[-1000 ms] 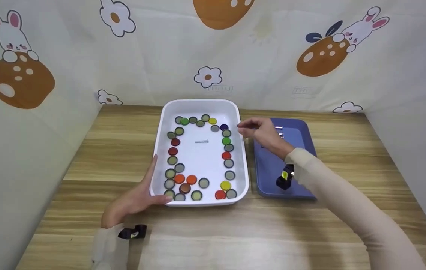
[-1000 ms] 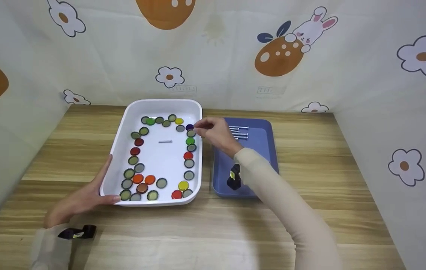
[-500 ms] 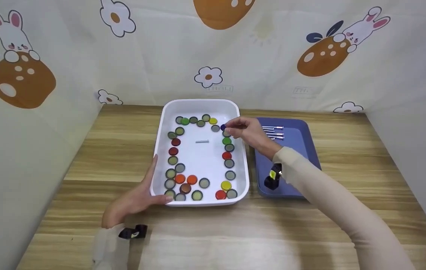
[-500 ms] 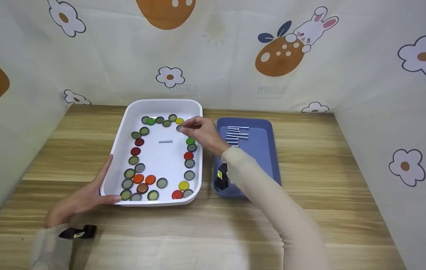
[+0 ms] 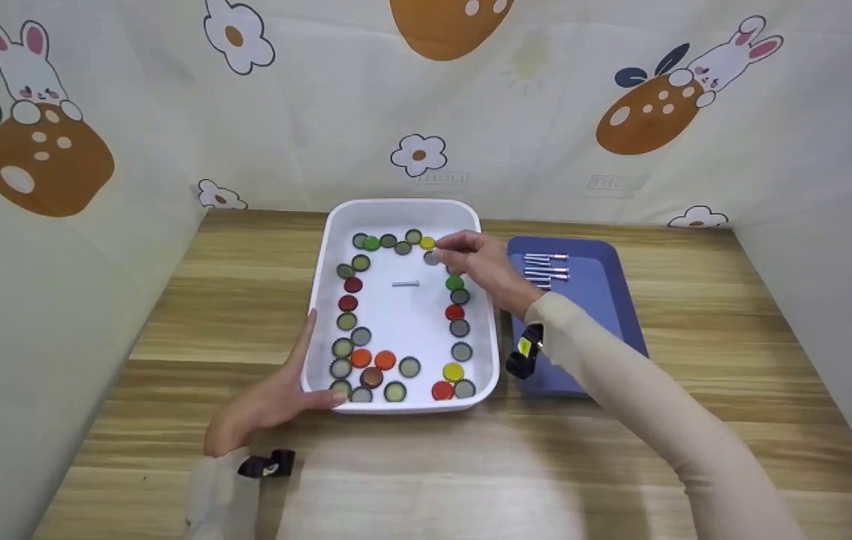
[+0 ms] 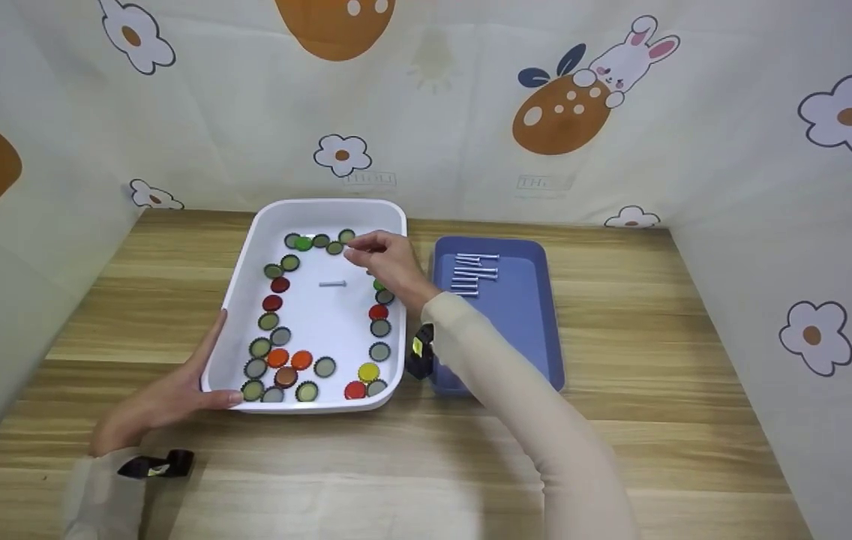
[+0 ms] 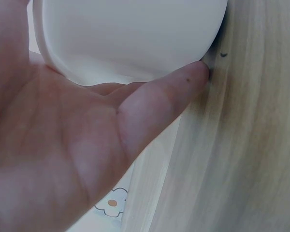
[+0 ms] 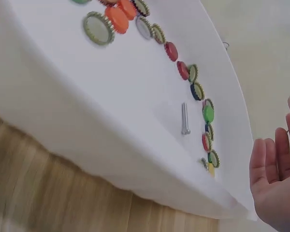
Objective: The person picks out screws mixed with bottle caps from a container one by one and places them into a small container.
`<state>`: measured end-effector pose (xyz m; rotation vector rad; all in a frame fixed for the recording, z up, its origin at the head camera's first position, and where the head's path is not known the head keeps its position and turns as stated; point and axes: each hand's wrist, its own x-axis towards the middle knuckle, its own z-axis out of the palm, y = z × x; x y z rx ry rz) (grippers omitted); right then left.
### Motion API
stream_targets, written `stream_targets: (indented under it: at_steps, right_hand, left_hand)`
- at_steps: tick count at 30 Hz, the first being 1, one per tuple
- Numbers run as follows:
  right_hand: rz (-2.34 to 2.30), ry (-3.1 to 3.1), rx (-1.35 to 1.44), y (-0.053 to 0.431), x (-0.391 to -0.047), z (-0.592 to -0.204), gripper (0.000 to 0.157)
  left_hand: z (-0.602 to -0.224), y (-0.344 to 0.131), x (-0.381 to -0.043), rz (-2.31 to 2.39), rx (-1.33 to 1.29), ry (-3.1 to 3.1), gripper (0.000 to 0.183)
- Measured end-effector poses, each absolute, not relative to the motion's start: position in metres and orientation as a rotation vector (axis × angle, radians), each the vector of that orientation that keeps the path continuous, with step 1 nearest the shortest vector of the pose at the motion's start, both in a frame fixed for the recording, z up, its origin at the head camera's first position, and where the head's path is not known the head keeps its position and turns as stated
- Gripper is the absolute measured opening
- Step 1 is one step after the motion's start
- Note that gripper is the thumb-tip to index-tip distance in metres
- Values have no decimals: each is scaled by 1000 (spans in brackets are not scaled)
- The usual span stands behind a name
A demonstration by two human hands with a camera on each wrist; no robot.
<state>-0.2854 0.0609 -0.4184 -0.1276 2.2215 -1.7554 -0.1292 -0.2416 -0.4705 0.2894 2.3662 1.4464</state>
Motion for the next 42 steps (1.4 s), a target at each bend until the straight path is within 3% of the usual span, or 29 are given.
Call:
stream_targets:
  at_steps: [22, 37, 42]
  right_hand:
    - [-1929, 2202, 2, 23, -294, -428, 28]
    - [-1551, 2433, 126, 16, -297, -452, 20]
    - [-1450, 2514, 38, 11, -296, -454, 21]
  left_hand:
    - [-473, -243, -128, 1462, 260, 2352, 122]
    - [-471, -242, -130, 1458, 301, 2352, 124]
    - [-473, -242, -129, 1454, 263, 2349, 124]
